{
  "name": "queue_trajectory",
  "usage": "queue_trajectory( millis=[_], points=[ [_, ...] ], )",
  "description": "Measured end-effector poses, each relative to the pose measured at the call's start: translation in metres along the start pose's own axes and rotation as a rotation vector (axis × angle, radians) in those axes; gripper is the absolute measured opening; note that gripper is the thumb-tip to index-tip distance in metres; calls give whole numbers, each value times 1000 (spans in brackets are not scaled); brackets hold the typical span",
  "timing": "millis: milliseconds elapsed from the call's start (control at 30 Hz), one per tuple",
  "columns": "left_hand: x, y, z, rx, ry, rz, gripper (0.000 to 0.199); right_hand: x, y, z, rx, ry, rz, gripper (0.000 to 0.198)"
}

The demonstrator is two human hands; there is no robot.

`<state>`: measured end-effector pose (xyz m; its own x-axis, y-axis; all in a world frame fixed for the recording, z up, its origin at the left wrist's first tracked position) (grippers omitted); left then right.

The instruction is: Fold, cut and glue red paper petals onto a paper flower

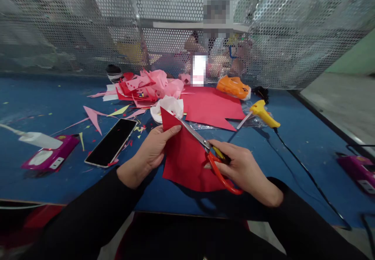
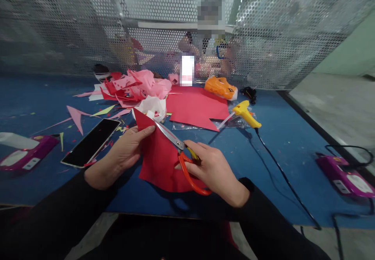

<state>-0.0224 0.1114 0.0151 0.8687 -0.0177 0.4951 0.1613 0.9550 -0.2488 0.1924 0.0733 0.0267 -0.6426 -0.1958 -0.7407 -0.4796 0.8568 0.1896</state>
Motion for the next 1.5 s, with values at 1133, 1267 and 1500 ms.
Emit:
queue_trajectory(
  millis=[1133, 1267, 1500],
  points=[
    [-1, 4, 6, -192, -37, -96, 11, -9, 73, -9, -308, -666, 130, 62],
    [4, 3, -2, -250, 62, -165, 7, 8, 18, -27, -663, -681, -24, 57],
    [5, 6, -21, -218, 409, -170, 10, 29, -20, -28, -642, -349, -218, 40]
  ],
)
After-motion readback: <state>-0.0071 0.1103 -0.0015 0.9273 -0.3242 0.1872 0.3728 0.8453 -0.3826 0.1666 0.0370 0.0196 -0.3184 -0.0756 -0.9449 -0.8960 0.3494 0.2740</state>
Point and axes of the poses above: each hand's wrist, its own y-axis towards the middle knuckle, its own x-axis out of the palm, z = x × y, the point moved 4 cm from there along y, towards the middle knuckle, and after that the axes turned 7 degrees about -z, right-handed, at the moved point
